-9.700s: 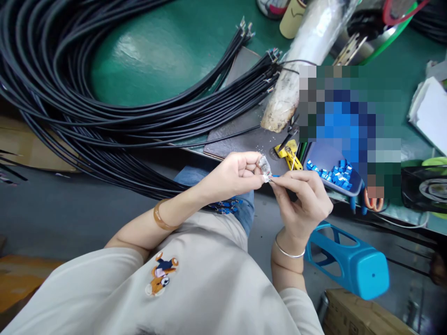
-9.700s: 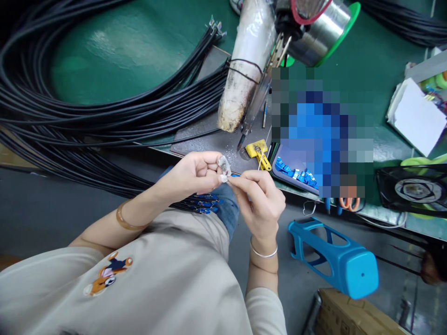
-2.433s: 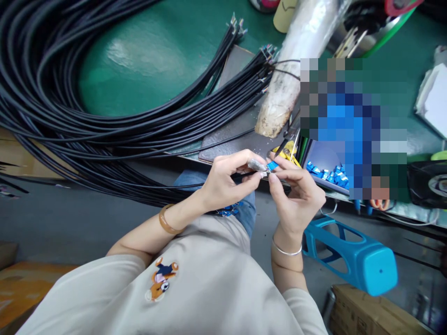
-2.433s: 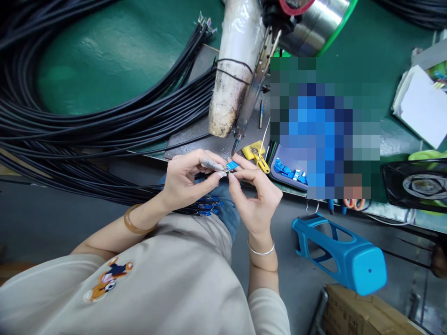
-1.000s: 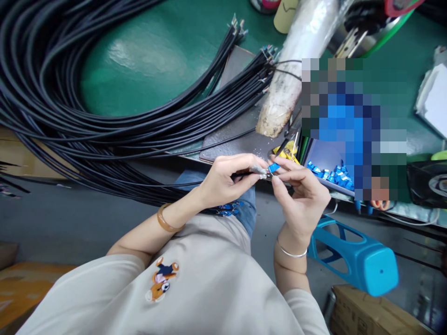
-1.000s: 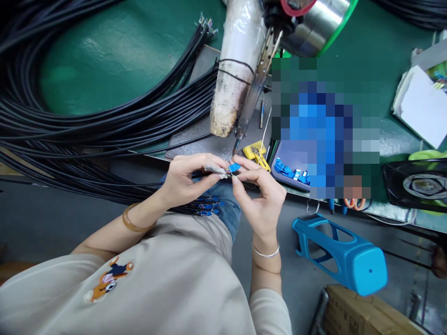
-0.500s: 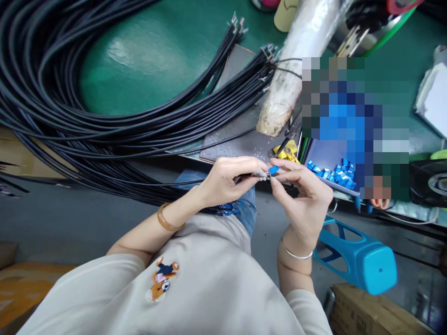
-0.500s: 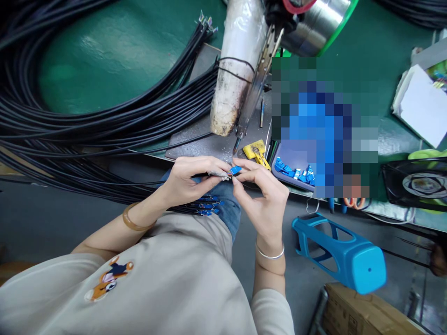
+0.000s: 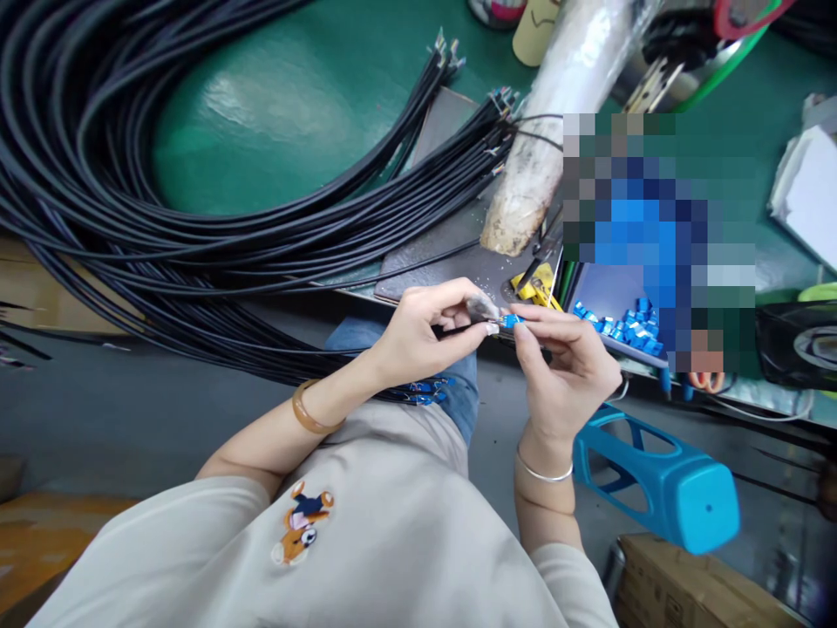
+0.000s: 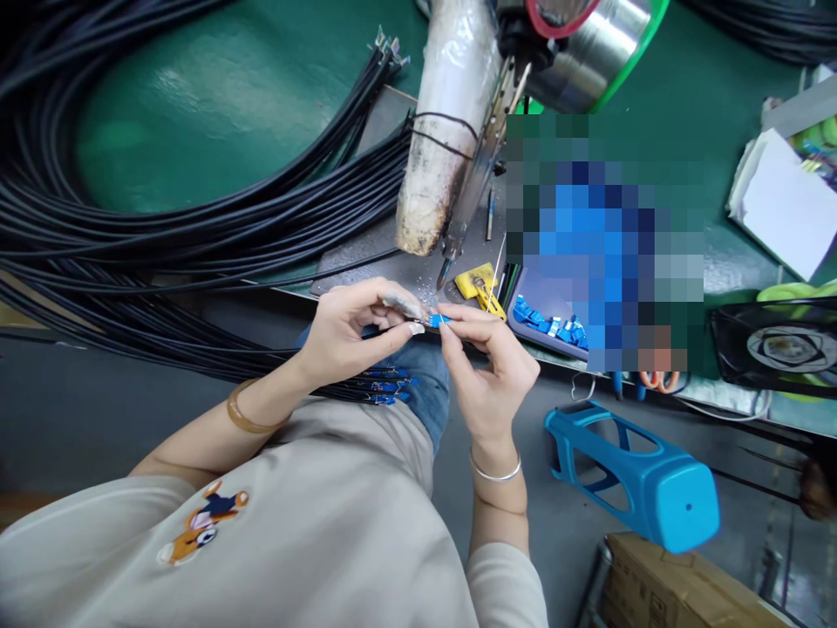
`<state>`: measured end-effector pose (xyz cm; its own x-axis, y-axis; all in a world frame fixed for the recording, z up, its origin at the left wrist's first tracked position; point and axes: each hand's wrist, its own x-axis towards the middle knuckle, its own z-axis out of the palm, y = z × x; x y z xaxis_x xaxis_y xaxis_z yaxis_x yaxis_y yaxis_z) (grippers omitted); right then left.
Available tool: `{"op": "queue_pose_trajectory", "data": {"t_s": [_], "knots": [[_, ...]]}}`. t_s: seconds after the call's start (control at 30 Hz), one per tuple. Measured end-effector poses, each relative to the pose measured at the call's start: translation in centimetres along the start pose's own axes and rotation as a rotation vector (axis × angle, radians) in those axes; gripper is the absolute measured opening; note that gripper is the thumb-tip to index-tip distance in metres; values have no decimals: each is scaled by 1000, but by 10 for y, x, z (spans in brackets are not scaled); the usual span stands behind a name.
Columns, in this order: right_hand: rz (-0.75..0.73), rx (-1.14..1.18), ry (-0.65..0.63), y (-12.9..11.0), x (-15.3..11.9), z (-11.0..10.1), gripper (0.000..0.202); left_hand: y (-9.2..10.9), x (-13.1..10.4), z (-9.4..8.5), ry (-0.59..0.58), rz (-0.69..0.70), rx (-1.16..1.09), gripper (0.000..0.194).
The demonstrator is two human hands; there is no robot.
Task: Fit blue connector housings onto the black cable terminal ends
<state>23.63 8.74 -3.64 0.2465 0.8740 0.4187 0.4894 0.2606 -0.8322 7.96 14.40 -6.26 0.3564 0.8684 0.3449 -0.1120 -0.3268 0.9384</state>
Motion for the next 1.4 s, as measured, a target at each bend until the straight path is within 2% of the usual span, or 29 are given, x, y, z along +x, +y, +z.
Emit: {"op": "queue_pose_trajectory", "data": {"t_s": [0.1, 0.3, 0.5, 0.63, 0.73, 0.9, 1.1, 1.4], "knots": [[-76, -28, 49, 5, -1, 7, 13, 4, 1, 2, 43, -121, -72, 7], [-268, -172, 87, 11, -1, 10, 27, 9, 5, 5, 70, -211, -125, 10], [-328, -256, 81, 15, 0, 9, 28, 11, 10, 9, 91, -273, -182, 12], [-372, -306, 81, 18, 2, 9, 27, 11, 12, 11, 106, -266, -171, 10], [-364, -274, 81, 17, 4, 10, 25, 11, 14, 13, 126, -230, -151, 8], [-240, -144, 62, 12, 9, 10, 16, 14, 19, 16, 194, -197, -151, 7], [-151, -141, 9, 8, 15, 7, 6, 15, 24, 21, 246, -195, -148, 7], [-132, -151, -5, 0, 20, 4, 3, 20, 25, 21, 262, -162, -107, 7]]}}
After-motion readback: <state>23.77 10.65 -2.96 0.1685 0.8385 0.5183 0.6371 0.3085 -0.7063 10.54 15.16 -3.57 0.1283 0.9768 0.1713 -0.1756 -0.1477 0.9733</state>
